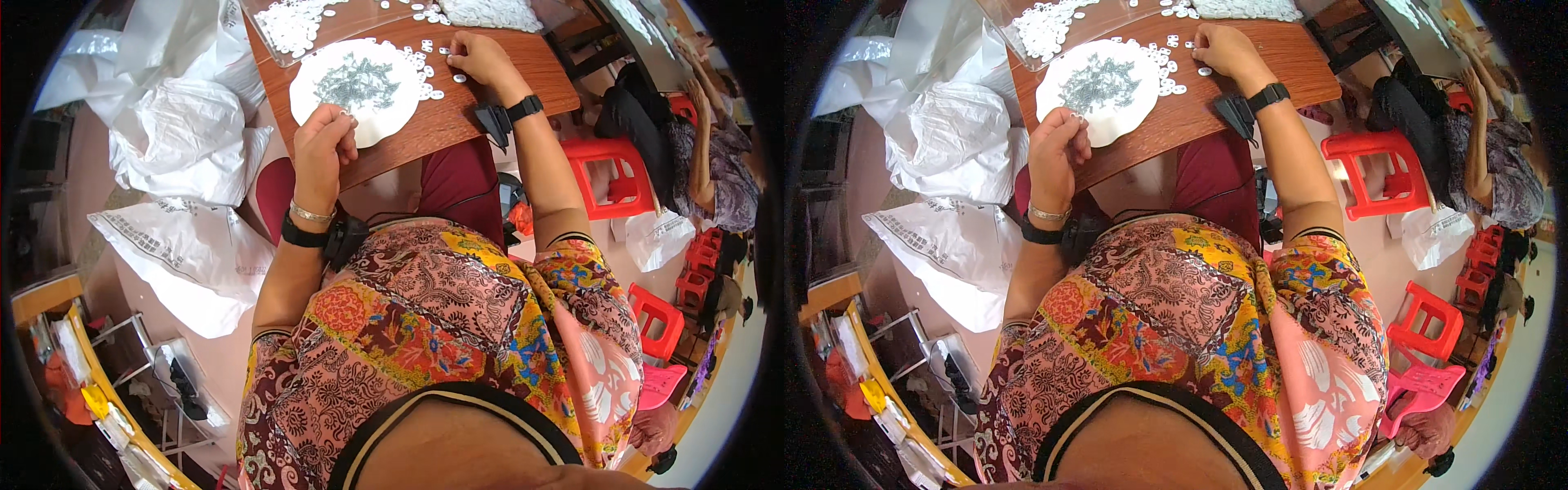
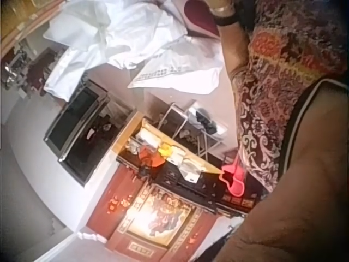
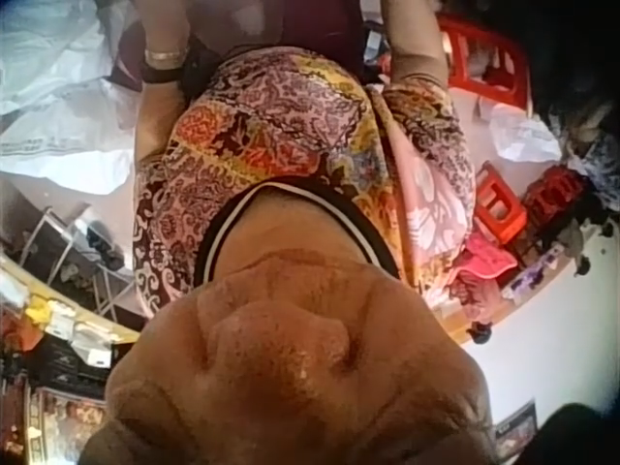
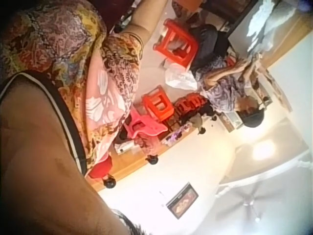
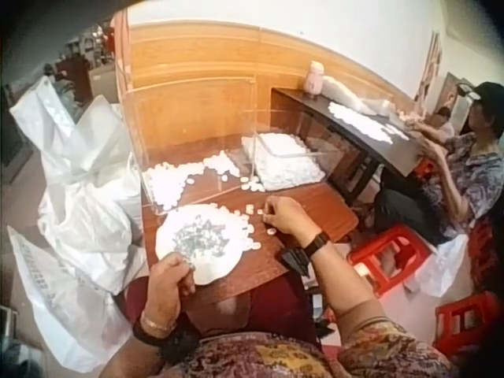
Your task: Sorting small white plastic components on a table in a workshop environment.
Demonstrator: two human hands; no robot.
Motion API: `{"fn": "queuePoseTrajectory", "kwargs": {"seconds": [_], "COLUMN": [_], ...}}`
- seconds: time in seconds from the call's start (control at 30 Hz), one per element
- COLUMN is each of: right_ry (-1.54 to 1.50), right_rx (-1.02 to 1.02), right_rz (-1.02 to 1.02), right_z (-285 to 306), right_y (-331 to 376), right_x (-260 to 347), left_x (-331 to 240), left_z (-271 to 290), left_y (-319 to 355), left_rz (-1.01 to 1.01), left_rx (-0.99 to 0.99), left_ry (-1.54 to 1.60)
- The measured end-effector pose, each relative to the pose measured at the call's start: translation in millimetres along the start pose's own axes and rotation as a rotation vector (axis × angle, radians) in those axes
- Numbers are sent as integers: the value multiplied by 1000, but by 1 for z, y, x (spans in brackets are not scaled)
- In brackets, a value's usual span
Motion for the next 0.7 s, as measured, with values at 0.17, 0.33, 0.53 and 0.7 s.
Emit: {"fn": "queuePoseTrajectory", "kwargs": {"seconds": [0.17, 0.33, 0.53, 0.7], "right_ry": [-361, -767, -1205, -1213], "right_rx": [-89, -83, 12, -75], "right_rz": [59, 114, 297, 276], "right_z": [12, 21, 20, 33], "right_y": [17, 35, 24, 18], "right_x": [25, 71, 134, 157], "left_x": [-8, -13, -35, -65], "left_z": [2, 13, 28, 10], "left_y": [-1, -9, -33, -48], "left_rz": [-59, -117, -175, -222], "left_rx": [18, 4, -7, 35], "left_ry": [11, 107, 134, 151]}}
Point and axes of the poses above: each hand's wrist, its own y-axis away from the middle knuckle, its own z-axis out of the back of the hand, x = y × z, the point moved 5 cm from there along -y, towards the middle knuckle, and after that the axes turned 8 degrees about x, right-handed, at the moved point
